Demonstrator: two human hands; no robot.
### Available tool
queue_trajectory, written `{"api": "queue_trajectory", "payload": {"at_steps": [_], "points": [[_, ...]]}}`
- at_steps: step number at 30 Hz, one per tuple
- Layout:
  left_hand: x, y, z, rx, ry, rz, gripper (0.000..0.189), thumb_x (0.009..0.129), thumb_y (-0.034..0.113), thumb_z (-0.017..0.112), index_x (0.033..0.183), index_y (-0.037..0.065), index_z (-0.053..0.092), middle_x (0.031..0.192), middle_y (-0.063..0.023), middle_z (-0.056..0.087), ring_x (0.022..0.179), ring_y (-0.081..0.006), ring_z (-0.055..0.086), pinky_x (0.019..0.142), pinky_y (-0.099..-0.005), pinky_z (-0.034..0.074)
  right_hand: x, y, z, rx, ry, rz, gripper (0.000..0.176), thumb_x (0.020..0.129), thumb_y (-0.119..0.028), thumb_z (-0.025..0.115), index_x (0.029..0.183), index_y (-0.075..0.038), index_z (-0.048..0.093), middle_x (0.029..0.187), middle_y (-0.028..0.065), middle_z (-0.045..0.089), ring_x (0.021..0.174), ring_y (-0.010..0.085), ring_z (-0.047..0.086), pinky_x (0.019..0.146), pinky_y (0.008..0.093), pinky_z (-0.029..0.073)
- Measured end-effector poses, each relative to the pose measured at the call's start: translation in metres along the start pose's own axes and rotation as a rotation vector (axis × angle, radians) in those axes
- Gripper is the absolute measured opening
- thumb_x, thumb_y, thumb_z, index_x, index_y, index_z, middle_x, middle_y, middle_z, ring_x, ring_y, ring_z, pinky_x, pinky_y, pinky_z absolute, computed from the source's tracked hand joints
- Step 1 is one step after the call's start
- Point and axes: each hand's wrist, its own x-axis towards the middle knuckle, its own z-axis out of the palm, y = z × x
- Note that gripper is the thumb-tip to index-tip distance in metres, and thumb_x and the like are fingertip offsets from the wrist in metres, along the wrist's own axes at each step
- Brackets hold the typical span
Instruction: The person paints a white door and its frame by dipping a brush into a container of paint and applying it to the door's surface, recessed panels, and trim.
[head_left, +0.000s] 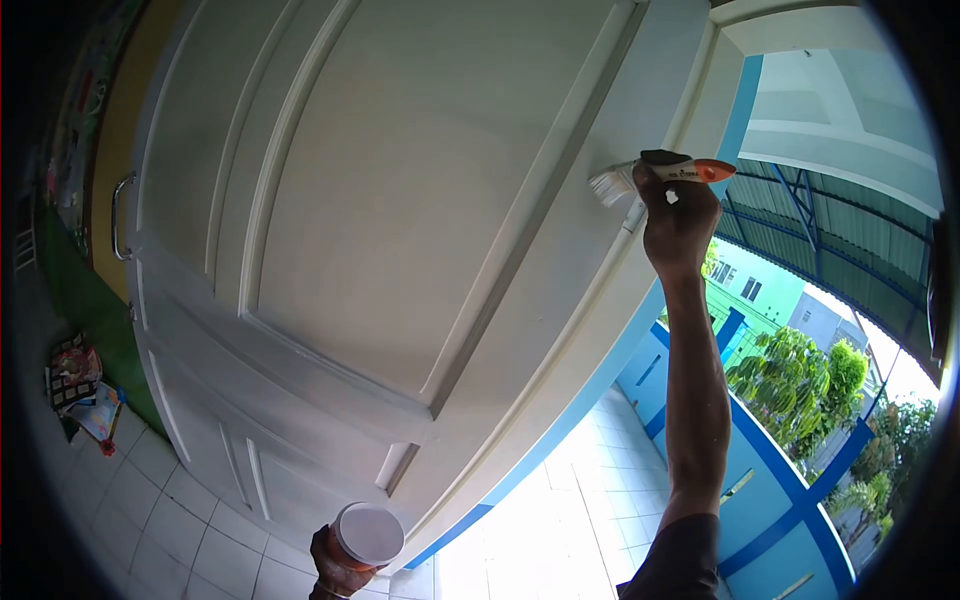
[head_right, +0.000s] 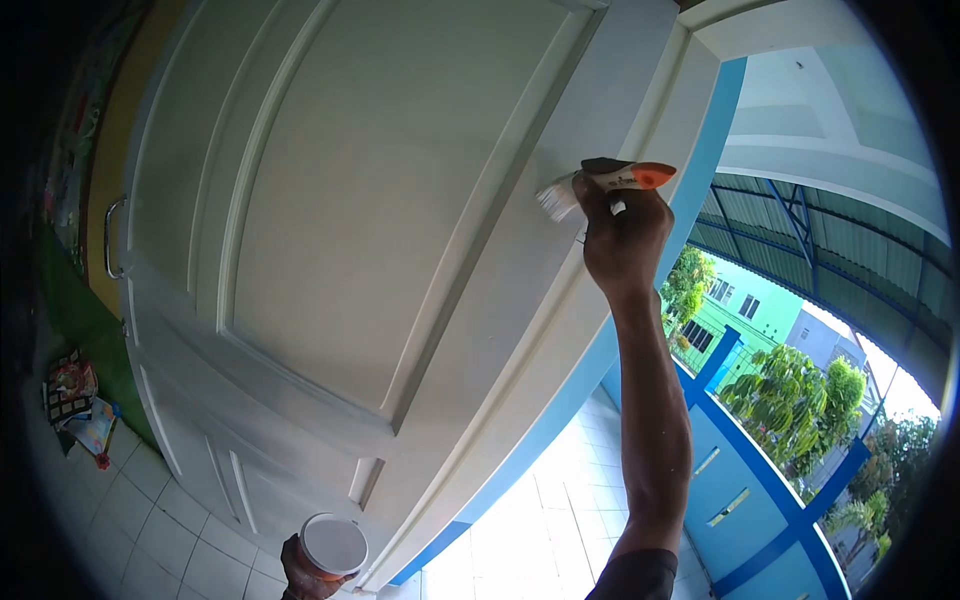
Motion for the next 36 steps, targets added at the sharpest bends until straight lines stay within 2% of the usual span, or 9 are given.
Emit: {"api": "queue_trajectory", "payload": {"at_steps": [4,7,11,17,22,25,28,32,36], "points": [[-0.016,-0.005,0.009,-0.599,0.067,-0.233,0.081,0.089,0.065,0.056,0.155,0.02,0.046,0.155,-0.0128,0.051,0.139,-0.0431,0.049,0.104,-0.0711,0.044,-0.01,-0.009,0.016,-0.155,0.063,-0.458,0.02,0.086,0.0,0.073,0.105,-0.004,0.075,0.097,0.0105,0.073,0.09,0.0257,0.067,0.076,0.0371,0.055],[-0.018,-0.006,0.0,-0.61,-0.015,-0.256,0.082,0.089,0.065,0.057,0.156,0.019,0.044,0.154,-0.0128,0.051,0.14,-0.0432,0.048,0.105,-0.071,0.043,-0.124,-0.039,0.031,-0.207,-0.305,-0.598,0.028,0.071,-0.005,0.074,0.099,-0.006,0.073,0.103,0.0096,0.066,0.097,0.028,0.065,0.075,0.0374,0.054],[-0.011,-0.001,-0.008,-0.355,0.016,-0.171,0.084,0.088,0.066,0.058,0.156,0.019,0.044,0.155,-0.0129,0.05,0.141,-0.0435,0.047,0.105,-0.0712,0.043,-0.263,-0.084,0.027,0.133,-0.683,-0.553,0.026,0.075,-0.012,0.08,0.098,-0.007,0.071,0.099,0.0061,0.066,0.094,0.0209,0.067,0.076,0.0326,0.056],[-0.004,0.002,-0.011,-0.173,0.053,-0.131,0.085,0.087,0.067,0.059,0.157,0.019,0.043,0.156,-0.0132,0.048,0.142,-0.0439,0.046,0.105,-0.0716,0.042,-0.111,-0.058,0.038,0.223,-0.372,0.097,0.015,0.085,0.005,0.075,0.1,0.003,0.071,0.095,0.0124,0.073,0.086,0.0271,0.073,0.072,0.0365,0.058],[0.002,-0.002,-0.024,-0.234,0.073,-0.121,0.088,0.086,0.068,0.06,0.157,0.02,0.042,0.158,-0.0129,0.046,0.142,-0.0446,0.045,0.104,-0.0726,0.042,0.039,-0.02,0.03,-0.136,0.086,-0.065,0.015,0.09,-0.001,0.073,0.106,-0.001,0.074,0.091,0.0115,0.075,0.079,0.0239,0.071,0.073,0.0358,0.057],[-0.01,0.004,-0.02,-0.503,0.017,-0.259,0.087,0.086,0.068,0.059,0.157,0.02,0.042,0.158,-0.0131,0.046,0.141,-0.0442,0.045,0.103,-0.073,0.043,0.046,-0.02,0.032,-0.292,0.094,-0.516,0.017,0.088,0.002,0.072,0.104,-0.003,0.075,0.093,0.0091,0.073,0.089,0.0254,0.068,0.076,0.0378,0.055],[-0.016,0.006,-0.02,-0.05,0.066,-0.118,0.086,0.087,0.068,0.058,0.157,0.021,0.042,0.157,-0.0125,0.047,0.142,-0.0439,0.045,0.102,-0.0734,0.044,-0.028,-0.039,0.038,-0.31,-0.261,-0.591,0.024,0.078,0.007,0.07,0.097,-0.006,0.073,0.094,0.0055,0.066,0.09,0.024,0.064,0.075,0.0396,0.053],[-0.011,0.014,-0.033,-0.065,-0.021,-0.138,0.084,0.088,0.067,0.058,0.157,0.021,0.042,0.157,-0.0117,0.048,0.142,-0.0438,0.045,0.104,-0.0741,0.042,-0.147,-0.076,0.027,0.028,-0.725,-0.512,0.022,0.076,0.001,0.081,0.096,-0.004,0.072,0.094,0.0069,0.07,0.086,0.0207,0.068,0.073,0.035,0.059],[-0.006,0.017,-0.044,-0.235,-0.012,-0.201,0.082,0.088,0.066,0.058,0.156,0.02,0.045,0.157,-0.0117,0.048,0.143,-0.0436,0.046,0.106,-0.0749,0.04,-0.082,-0.076,0.024,0.168,-0.647,-0.061,0.013,0.085,0.001,0.077,0.096,-0.003,0.071,0.091,0.01,0.069,0.086,0.0241,0.07,0.073,0.0375,0.059]]}}
